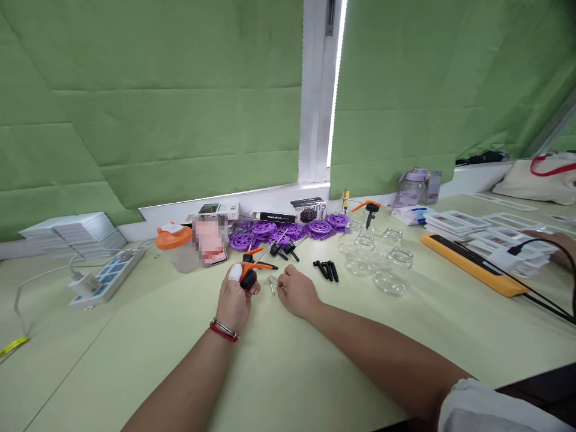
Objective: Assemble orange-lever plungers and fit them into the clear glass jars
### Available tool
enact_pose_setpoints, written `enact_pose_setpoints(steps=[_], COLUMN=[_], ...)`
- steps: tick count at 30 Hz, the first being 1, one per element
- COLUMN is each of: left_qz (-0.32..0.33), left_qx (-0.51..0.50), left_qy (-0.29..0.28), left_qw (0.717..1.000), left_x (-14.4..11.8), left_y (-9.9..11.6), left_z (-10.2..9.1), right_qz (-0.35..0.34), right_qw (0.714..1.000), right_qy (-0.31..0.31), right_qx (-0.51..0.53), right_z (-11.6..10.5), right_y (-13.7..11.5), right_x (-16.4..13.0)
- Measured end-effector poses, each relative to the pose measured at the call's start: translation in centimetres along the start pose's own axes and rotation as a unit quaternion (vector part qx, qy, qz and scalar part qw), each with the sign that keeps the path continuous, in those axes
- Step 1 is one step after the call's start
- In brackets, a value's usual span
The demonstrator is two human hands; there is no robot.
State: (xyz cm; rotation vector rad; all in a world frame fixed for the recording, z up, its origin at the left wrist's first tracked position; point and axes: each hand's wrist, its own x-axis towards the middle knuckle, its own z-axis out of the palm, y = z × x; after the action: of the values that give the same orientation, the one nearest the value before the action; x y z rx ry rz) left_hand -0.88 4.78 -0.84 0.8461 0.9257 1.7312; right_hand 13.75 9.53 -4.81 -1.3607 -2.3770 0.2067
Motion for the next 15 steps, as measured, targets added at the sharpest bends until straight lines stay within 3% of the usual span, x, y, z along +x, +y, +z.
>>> enact_pose_setpoints(steps=[9,15], left_qz=[-0.008,-0.027], left_qx=[0.011,0.016], left_qy=[0.019,0.034], left_qw=[1.000,0.999], left_x=[0.1,0.0], left_y=[-0.4,0.0], left_z=[0.1,0.5], right_qz=[-0.012,0.003], right_qw=[1.000,0.996], right_qy=[0.002,0.007], right_qx=[0.018,0.091], right_z=[0.4,-3.1], right_y=[0.6,1.4], right_x=[0.0,-0.7])
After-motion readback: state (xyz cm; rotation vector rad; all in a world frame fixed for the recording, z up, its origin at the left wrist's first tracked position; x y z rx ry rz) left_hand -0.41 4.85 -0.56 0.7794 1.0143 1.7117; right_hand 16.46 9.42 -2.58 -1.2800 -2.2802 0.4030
